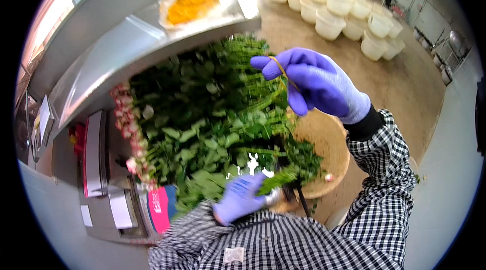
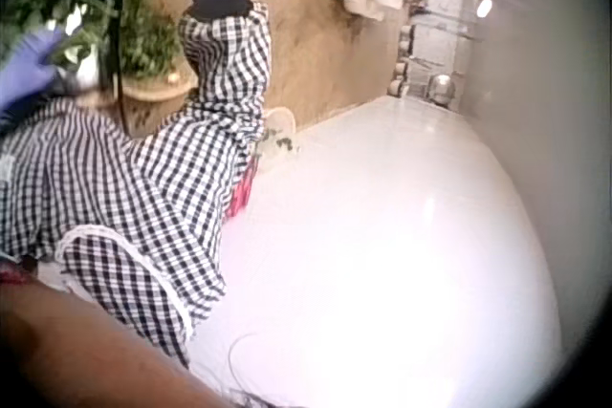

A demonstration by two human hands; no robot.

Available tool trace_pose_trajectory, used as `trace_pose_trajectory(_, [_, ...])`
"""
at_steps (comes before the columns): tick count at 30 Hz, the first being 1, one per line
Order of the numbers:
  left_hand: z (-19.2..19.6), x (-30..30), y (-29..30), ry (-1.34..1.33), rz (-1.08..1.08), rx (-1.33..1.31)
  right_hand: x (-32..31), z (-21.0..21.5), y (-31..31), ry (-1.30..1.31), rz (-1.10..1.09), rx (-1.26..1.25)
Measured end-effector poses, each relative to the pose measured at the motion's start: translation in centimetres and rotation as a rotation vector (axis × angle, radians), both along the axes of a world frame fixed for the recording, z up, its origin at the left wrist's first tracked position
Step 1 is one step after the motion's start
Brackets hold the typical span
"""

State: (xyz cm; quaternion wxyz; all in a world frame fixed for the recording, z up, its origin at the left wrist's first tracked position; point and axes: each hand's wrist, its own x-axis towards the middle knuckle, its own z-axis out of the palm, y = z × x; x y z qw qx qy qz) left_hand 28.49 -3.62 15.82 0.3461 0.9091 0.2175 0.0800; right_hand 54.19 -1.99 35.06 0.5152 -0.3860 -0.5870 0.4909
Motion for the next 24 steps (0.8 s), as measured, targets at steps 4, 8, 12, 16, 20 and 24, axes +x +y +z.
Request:
trace_pose_trajectory(4, [6.1,-4.1,0.5,-0.232,0.045,-0.063,-0.9,-3.9,-6.0,-0.425,0.171,-0.009])
trace_pose_trajectory(8, [7.7,-5.0,0.2,-0.151,0.059,-0.093,-2.1,-6.8,-8.3,-0.624,0.380,0.103])
trace_pose_trajectory(12, [6.8,-7.1,-0.4,-0.106,0.064,-0.128,-3.0,-11.3,-6.4,-0.518,0.473,0.207])
trace_pose_trajectory(16, [7.0,-8.7,0.5,-0.183,0.172,-0.373,-7.9,-13.9,-5.4,-0.531,0.292,-0.103])
trace_pose_trajectory(20, [6.9,-4.7,0.8,-0.326,0.381,0.141,-12.3,-12.2,-8.3,-0.900,0.255,0.425])
trace_pose_trajectory(24, [6.3,-1.6,-1.4,-0.193,0.131,0.162,-8.1,-7.8,-4.5,-0.677,0.322,0.378])
